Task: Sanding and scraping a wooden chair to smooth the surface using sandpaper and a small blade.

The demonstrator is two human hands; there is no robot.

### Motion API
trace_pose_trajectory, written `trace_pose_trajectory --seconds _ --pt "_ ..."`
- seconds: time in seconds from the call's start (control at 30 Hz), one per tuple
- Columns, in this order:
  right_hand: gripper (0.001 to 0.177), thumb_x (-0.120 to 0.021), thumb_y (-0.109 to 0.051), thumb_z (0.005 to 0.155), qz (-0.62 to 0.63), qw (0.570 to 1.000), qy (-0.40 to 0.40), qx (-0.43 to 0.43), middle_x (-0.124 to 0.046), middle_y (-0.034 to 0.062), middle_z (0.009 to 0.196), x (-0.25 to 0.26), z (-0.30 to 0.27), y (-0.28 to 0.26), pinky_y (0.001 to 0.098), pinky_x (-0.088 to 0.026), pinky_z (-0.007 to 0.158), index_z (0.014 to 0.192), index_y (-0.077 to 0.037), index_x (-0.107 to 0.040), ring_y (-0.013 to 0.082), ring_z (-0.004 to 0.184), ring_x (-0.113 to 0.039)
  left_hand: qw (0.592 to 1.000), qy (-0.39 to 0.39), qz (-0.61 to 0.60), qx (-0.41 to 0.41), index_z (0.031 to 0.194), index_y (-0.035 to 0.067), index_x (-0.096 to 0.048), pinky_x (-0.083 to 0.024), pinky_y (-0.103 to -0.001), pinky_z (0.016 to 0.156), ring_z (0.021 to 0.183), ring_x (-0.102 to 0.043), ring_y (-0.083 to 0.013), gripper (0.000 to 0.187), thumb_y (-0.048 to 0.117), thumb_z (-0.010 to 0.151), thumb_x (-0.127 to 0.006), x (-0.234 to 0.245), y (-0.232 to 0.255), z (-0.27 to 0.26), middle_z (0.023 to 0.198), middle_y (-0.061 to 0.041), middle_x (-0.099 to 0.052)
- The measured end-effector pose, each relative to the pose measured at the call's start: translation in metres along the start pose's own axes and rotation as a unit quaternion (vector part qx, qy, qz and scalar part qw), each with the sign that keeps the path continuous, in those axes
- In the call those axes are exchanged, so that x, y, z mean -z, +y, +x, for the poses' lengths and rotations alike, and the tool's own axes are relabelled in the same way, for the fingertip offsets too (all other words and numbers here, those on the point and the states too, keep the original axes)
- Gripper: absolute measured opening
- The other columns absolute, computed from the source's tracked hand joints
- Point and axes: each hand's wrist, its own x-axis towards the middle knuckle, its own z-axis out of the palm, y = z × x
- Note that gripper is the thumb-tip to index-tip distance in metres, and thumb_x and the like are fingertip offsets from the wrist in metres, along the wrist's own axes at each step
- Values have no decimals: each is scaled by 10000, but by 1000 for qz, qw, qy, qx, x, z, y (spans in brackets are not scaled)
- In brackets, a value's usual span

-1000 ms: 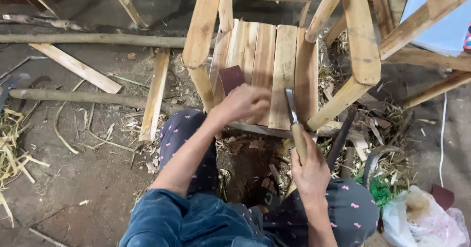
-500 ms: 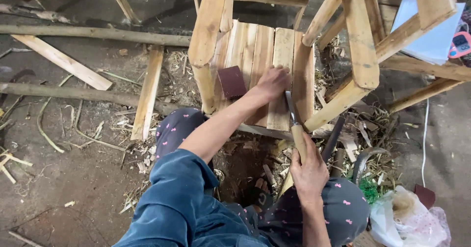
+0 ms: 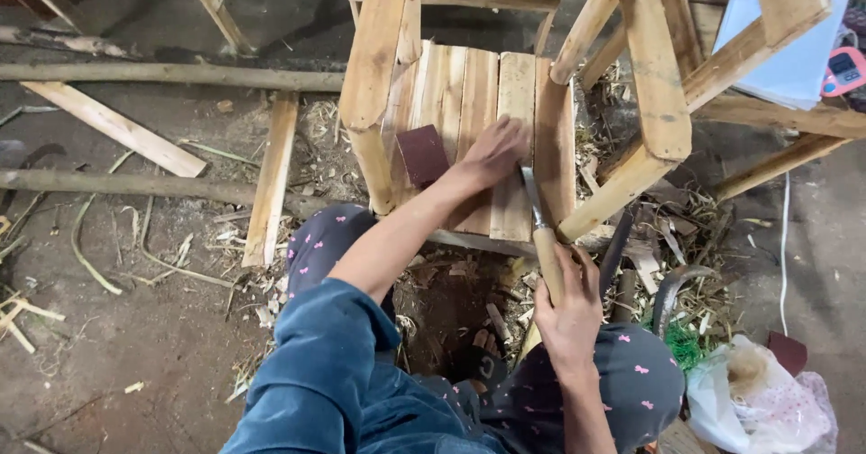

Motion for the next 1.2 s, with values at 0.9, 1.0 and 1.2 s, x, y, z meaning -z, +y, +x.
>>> trace_pose_trajectory --seconds 0.9,1.0,1.2 --pt "473 -732 23 705 79 993 84 -5 -680 124 1074 -5 -7 -5 257 -511 598 1163 14 -612 162 675 -638 988 91 112 -59 1119 -20 -545 -499 -213 580 807 -455 -183 269 10 851 -536 -35 -6 11 1051 -175 -533" --pt "454 -711 -41 747 19 996 78 27 -699 184 881 -15 -10 5 264 -488 439 1178 46 -598 168 513 -600 986 129 90 -57 1061 -42 -565 -519 -214 564 779 -480 -190 224 5 843 -552 -58 -11 24 984 -186 -549" --pt "458 -675 -207 842 -52 998 -1 21 -630 237 638 -16 -15 19 392 -531 487 1274 -106 -564 345 537 -658 877 146 -390 239 835 33 -500 -499 -410 579 745 -595 -361 296 315 914 -455 -42 -11 38 745 -167 -507"
